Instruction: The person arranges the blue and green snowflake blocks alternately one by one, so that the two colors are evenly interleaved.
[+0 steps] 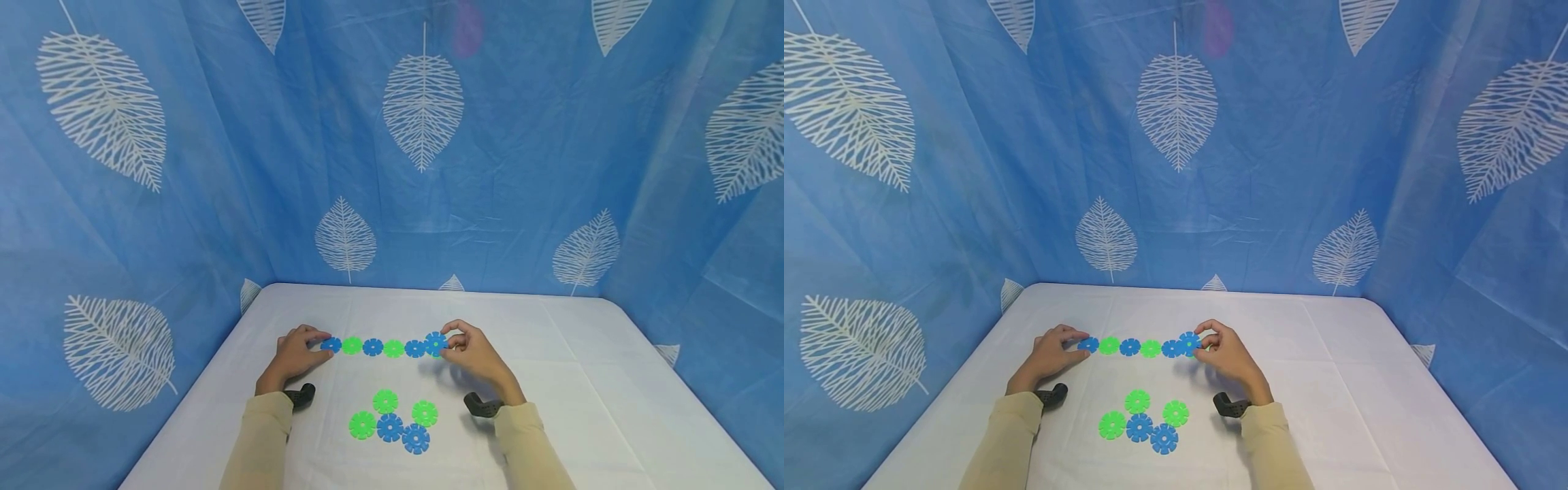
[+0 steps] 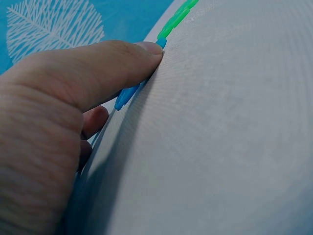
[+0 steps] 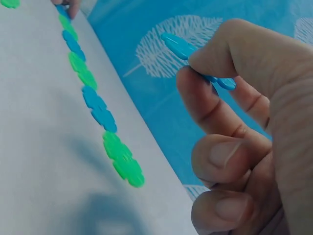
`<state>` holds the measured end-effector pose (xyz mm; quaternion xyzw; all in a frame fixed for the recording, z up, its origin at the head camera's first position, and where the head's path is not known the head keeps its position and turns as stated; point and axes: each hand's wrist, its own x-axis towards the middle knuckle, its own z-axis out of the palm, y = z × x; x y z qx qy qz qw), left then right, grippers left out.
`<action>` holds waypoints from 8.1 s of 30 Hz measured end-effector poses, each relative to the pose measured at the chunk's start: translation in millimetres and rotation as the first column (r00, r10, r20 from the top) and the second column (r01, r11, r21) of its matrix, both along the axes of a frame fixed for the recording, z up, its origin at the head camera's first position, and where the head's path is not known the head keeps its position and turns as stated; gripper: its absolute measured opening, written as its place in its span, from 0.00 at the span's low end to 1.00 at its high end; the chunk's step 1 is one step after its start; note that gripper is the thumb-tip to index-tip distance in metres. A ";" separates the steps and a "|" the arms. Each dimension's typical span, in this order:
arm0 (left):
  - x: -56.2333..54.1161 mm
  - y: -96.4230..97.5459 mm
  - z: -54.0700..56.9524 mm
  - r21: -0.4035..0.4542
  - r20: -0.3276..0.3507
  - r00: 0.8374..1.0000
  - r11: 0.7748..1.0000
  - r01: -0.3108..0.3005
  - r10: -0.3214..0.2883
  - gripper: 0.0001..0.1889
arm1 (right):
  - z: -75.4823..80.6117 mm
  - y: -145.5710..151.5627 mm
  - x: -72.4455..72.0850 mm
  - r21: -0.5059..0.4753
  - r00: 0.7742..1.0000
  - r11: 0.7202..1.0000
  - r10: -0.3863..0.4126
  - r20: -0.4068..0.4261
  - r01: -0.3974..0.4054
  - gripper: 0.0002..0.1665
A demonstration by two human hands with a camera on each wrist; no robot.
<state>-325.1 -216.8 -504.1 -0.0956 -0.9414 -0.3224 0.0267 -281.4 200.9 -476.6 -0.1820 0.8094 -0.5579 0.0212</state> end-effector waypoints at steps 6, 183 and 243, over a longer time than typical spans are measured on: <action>-0.6 0.1 -0.4 -0.005 0.001 1.000 1.000 -0.005 0.005 0.22 | -3.0 10.9 -2.9 -0.005 0.998 0.998 -0.063 -0.009 0.063 0.21; -5.1 -4.0 -5.1 -0.029 -0.006 1.000 1.000 0.009 -0.009 0.23 | -9.3 -21.3 66.6 0.347 0.936 0.876 0.352 0.011 -0.334 0.28; -1.3 1.5 0.2 -0.038 -0.017 1.000 0.999 -0.017 0.017 0.22 | -18.1 -25.2 65.3 0.472 0.954 0.862 0.271 -0.125 -0.183 0.22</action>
